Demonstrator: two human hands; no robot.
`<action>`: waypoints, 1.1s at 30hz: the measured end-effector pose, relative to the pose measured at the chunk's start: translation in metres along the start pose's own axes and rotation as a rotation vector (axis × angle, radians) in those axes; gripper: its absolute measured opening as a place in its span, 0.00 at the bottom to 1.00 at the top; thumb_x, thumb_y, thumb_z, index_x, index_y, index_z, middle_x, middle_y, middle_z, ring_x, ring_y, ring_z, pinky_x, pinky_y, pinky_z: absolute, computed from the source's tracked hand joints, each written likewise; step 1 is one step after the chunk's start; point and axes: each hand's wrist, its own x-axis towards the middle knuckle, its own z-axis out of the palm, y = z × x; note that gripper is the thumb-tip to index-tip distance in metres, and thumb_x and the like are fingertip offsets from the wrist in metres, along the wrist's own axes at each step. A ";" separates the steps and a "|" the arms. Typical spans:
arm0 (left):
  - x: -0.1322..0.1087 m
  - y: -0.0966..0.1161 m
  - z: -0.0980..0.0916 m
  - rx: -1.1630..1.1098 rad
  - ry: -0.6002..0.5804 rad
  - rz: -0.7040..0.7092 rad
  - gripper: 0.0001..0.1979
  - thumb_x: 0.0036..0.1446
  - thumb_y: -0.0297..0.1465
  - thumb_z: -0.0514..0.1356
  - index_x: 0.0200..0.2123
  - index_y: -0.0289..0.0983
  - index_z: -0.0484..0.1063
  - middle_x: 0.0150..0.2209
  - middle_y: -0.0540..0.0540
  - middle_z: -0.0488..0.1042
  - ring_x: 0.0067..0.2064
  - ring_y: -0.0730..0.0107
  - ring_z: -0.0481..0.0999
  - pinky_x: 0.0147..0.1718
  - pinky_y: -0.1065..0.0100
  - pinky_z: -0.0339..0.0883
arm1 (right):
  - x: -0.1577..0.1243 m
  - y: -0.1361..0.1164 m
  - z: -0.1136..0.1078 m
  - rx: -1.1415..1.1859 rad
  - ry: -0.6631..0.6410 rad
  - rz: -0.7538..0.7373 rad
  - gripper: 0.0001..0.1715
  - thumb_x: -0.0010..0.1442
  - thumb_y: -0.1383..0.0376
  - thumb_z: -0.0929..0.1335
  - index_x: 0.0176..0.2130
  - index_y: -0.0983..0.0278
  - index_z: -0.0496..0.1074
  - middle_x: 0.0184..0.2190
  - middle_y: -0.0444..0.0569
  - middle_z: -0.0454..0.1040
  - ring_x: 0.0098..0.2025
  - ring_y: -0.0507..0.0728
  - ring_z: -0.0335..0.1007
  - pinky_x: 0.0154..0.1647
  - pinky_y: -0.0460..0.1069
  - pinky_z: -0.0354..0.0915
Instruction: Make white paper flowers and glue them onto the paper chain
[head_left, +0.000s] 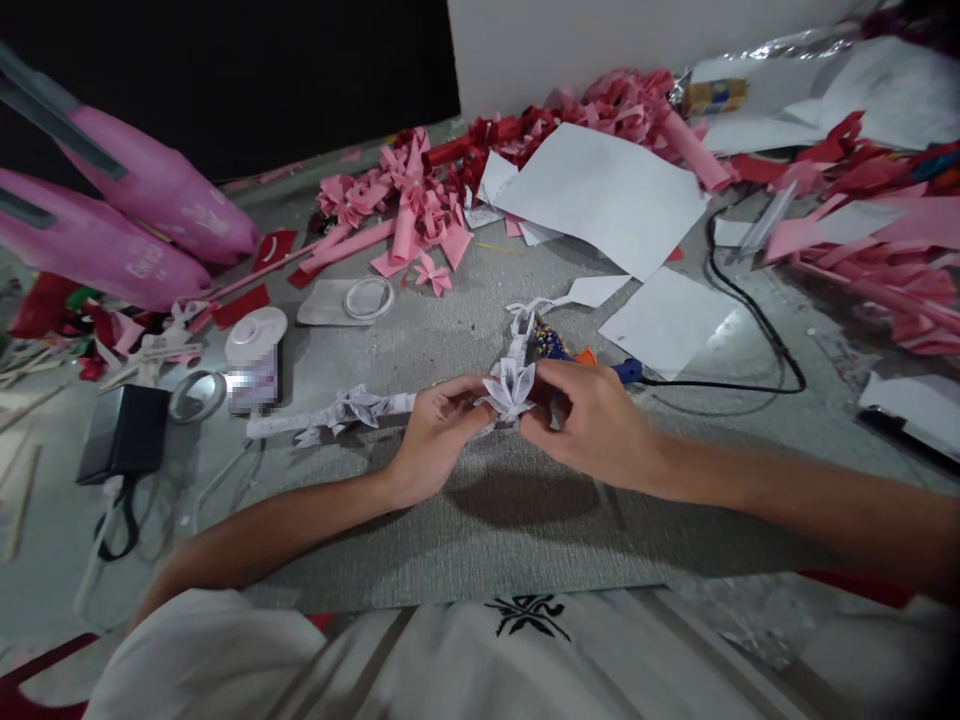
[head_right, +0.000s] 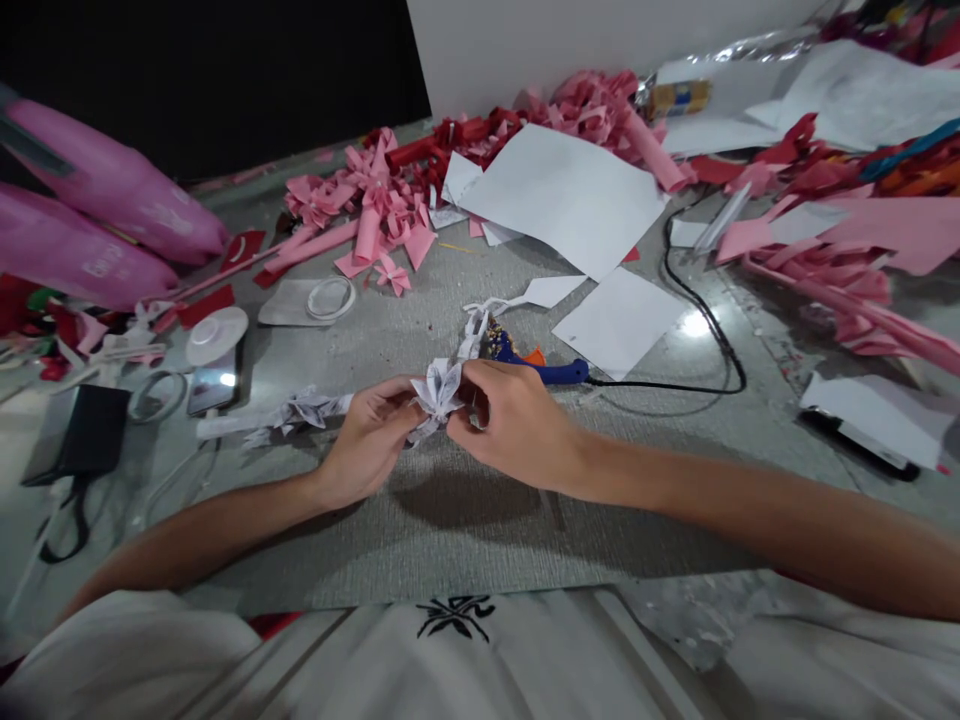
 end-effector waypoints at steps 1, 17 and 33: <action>0.000 0.001 0.001 -0.002 0.006 -0.007 0.12 0.54 0.37 0.76 0.40 0.39 0.85 0.41 0.46 0.84 0.44 0.68 0.81 0.47 0.69 0.71 | 0.000 0.000 0.000 0.013 0.000 0.014 0.09 0.56 0.73 0.68 0.29 0.62 0.64 0.23 0.40 0.67 0.25 0.48 0.60 0.28 0.46 0.56; 0.000 0.009 0.006 0.161 -0.051 0.095 0.18 0.56 0.30 0.73 0.49 0.36 0.80 0.49 0.41 0.82 0.49 0.65 0.80 0.52 0.64 0.71 | 0.010 0.003 -0.002 0.394 -0.113 0.345 0.05 0.58 0.70 0.68 0.32 0.65 0.76 0.22 0.41 0.73 0.23 0.50 0.66 0.24 0.45 0.61; -0.017 -0.012 0.001 0.461 0.046 0.454 0.10 0.64 0.28 0.65 0.49 0.38 0.79 0.47 0.41 0.81 0.50 0.61 0.80 0.51 0.63 0.72 | -0.012 0.004 0.017 -0.016 0.120 -0.097 0.07 0.56 0.71 0.69 0.37 0.62 0.71 0.26 0.41 0.74 0.24 0.50 0.69 0.27 0.45 0.63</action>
